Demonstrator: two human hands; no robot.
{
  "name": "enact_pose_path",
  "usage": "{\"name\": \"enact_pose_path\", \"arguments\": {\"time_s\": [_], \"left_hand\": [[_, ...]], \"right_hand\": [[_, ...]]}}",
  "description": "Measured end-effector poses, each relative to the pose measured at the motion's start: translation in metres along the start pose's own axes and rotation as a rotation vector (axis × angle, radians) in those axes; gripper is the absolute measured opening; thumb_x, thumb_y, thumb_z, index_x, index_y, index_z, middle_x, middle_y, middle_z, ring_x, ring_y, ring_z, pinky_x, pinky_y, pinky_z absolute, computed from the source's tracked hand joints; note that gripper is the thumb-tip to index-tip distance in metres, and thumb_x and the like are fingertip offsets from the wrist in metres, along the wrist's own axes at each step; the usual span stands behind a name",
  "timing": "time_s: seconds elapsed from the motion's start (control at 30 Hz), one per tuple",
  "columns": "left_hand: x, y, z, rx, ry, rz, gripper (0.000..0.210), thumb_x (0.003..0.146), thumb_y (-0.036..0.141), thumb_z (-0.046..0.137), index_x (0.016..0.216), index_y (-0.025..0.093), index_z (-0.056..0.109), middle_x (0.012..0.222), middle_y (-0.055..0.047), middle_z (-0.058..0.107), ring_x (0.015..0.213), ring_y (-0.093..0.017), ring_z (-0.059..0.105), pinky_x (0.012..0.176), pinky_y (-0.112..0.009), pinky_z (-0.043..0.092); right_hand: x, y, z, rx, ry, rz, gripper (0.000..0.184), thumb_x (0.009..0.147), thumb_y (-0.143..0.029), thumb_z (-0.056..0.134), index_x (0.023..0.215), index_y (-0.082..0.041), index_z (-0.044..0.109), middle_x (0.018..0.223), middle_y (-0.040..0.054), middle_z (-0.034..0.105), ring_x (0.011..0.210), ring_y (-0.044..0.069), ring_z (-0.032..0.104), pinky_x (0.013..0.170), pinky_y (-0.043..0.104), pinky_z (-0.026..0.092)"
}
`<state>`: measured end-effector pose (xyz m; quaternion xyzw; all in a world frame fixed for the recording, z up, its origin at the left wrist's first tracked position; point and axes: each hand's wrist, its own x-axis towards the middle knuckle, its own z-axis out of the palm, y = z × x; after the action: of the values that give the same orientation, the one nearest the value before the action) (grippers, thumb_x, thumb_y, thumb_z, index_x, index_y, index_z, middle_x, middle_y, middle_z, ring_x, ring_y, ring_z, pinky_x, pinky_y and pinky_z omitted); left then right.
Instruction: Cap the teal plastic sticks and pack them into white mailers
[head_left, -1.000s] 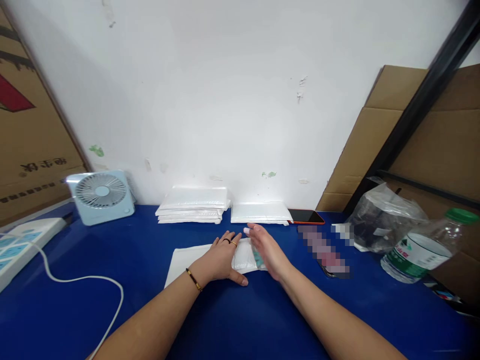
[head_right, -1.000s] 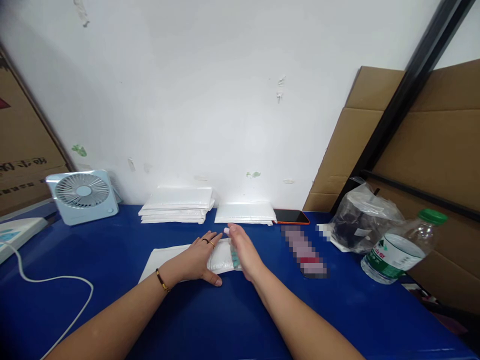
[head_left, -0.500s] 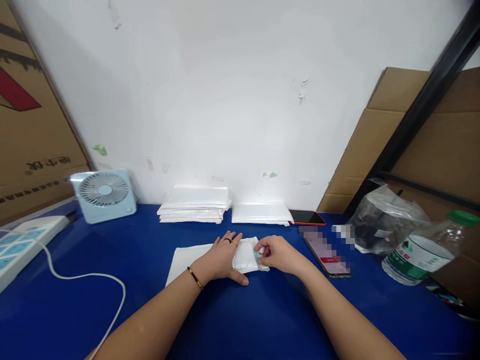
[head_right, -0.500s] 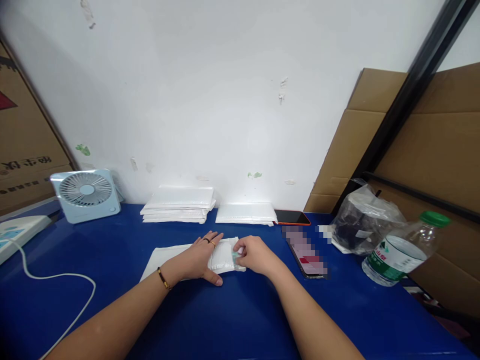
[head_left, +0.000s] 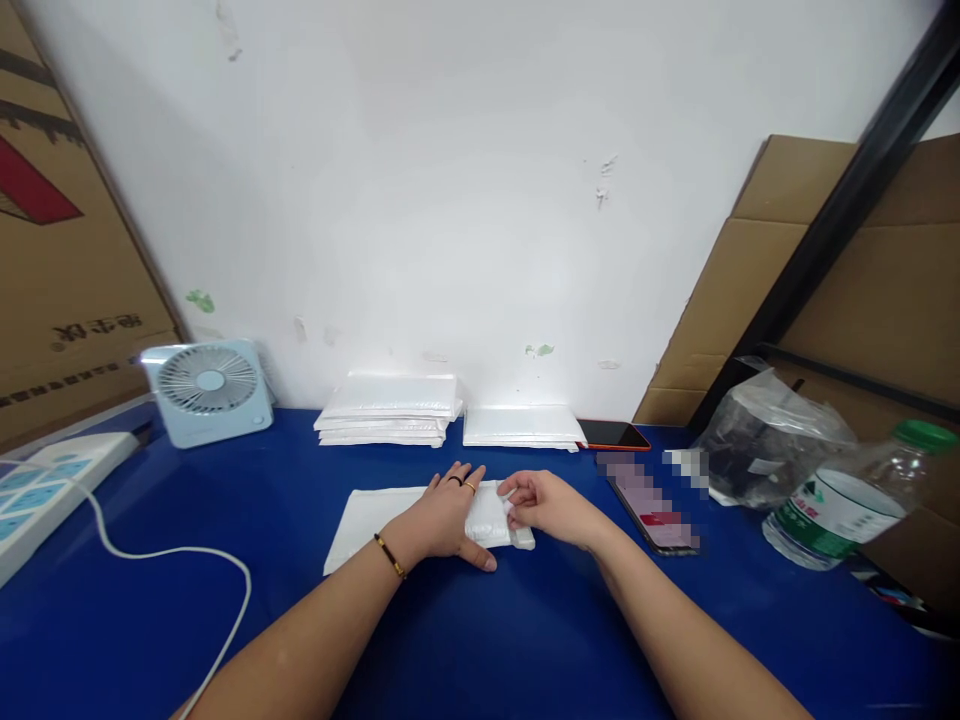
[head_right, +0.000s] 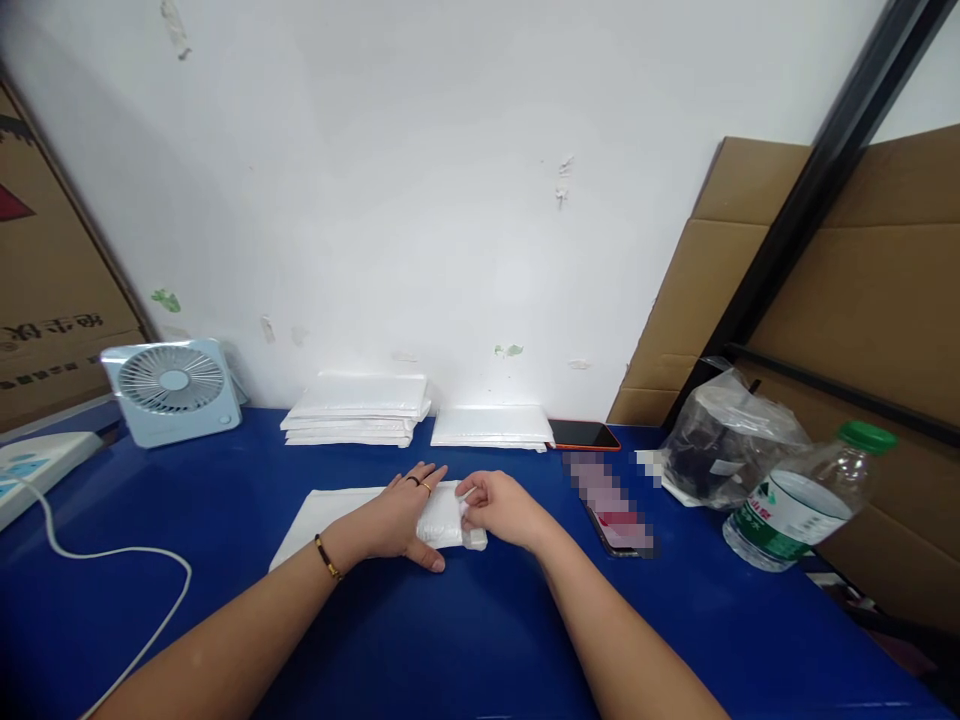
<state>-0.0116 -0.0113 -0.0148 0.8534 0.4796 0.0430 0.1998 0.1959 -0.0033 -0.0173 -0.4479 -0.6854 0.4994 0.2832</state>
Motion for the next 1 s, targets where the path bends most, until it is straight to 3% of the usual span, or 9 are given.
{"name": "enact_pose_path", "arguments": {"time_s": [0.1,0.2,0.33,0.5,0.6,0.7,0.77,0.87,1.0], "left_hand": [[0.000,-0.001,0.000,0.010,0.000,0.009,0.126,0.042,0.068,0.066,0.141,0.019,0.007,0.146,-0.016,0.012,0.134,-0.034,0.004,0.106,-0.051,0.011],[0.000,-0.002,0.001,0.021,0.001,0.018,0.124,0.043,0.069,0.065,0.141,0.019,0.007,0.146,-0.015,0.012,0.134,-0.034,0.004,0.106,-0.050,0.011],[0.001,-0.002,0.002,0.031,0.005,0.024,0.124,0.043,0.067,0.066,0.141,0.018,0.007,0.147,-0.015,0.012,0.134,-0.034,0.004,0.106,-0.051,0.012],[0.000,0.000,-0.003,0.051,-0.021,0.019,0.121,0.046,0.066,0.065,0.141,0.017,0.008,0.147,-0.015,0.012,0.134,-0.034,0.004,0.106,-0.051,0.009],[-0.003,0.004,-0.007,0.091,-0.004,0.039,0.119,0.046,0.064,0.066,0.140,0.018,0.010,0.146,-0.015,0.014,0.134,-0.035,0.004,0.105,-0.053,0.008],[-0.012,0.020,-0.010,0.141,0.110,0.062,0.107,0.046,0.056,0.070,0.135,0.019,0.025,0.140,-0.015,0.028,0.131,-0.035,0.017,0.104,-0.050,0.016],[-0.023,0.037,-0.010,0.162,0.191,0.060,0.082,0.051,0.043,0.071,0.124,0.020,0.042,0.126,-0.013,0.043,0.120,-0.031,0.036,0.098,-0.043,0.031],[-0.047,0.060,-0.003,0.187,0.220,0.017,0.045,0.062,0.022,0.061,0.107,0.022,0.053,0.105,-0.009,0.054,0.097,-0.025,0.053,0.083,-0.038,0.043],[-0.083,0.074,0.022,0.056,0.311,-0.024,0.069,0.048,0.037,0.074,0.110,0.021,0.050,0.110,-0.008,0.053,0.106,-0.030,0.048,0.092,-0.043,0.039]], "right_hand": [[-0.002,-0.001,0.000,0.096,0.064,0.037,0.030,0.061,-0.010,0.054,0.089,-0.019,0.056,0.069,0.0003,0.065,0.066,0.016,0.064,0.065,0.030,0.051],[-0.005,-0.004,-0.001,0.183,-0.005,0.082,0.033,0.061,-0.011,0.053,0.093,-0.020,0.054,0.071,-0.0003,0.065,0.065,0.016,0.065,0.064,0.030,0.052],[-0.012,-0.010,-0.002,0.106,0.028,0.107,0.033,0.064,-0.012,0.050,0.096,-0.019,0.049,0.063,-0.0012,0.063,0.057,0.016,0.064,0.058,0.029,0.052],[-0.016,-0.016,0.001,0.197,-0.180,0.154,0.037,0.067,-0.010,0.043,0.102,-0.020,0.045,0.073,0.0003,0.062,0.068,0.018,0.066,0.066,0.032,0.052],[-0.012,-0.013,-0.008,-0.045,-0.083,0.066,0.040,0.065,-0.005,0.040,0.102,-0.019,0.047,0.080,0.0023,0.060,0.068,0.015,0.063,0.065,0.030,0.049],[-0.007,-0.006,-0.019,-0.479,0.037,-0.217,0.044,0.056,0.003,0.041,0.091,-0.019,0.056,0.091,0.0029,0.056,0.082,0.015,0.056,0.074,0.029,0.044],[-0.007,-0.004,-0.023,-0.636,-0.045,-0.340,0.039,0.053,0.004,0.045,0.081,-0.019,0.060,0.094,0.0020,0.053,0.084,0.014,0.053,0.073,0.025,0.042],[-0.013,-0.006,-0.022,-0.677,-0.249,-0.355,0.028,0.056,-0.002,0.053,0.077,-0.018,0.061,0.090,0.0003,0.050,0.071,0.010,0.050,0.060,0.020,0.040],[-0.024,-0.015,-0.014,-0.667,-0.481,-0.368,0.034,0.053,-0.015,0.069,0.086,-0.020,0.060,0.083,-0.0026,0.051,0.068,0.010,0.049,0.058,0.019,0.039]]}}
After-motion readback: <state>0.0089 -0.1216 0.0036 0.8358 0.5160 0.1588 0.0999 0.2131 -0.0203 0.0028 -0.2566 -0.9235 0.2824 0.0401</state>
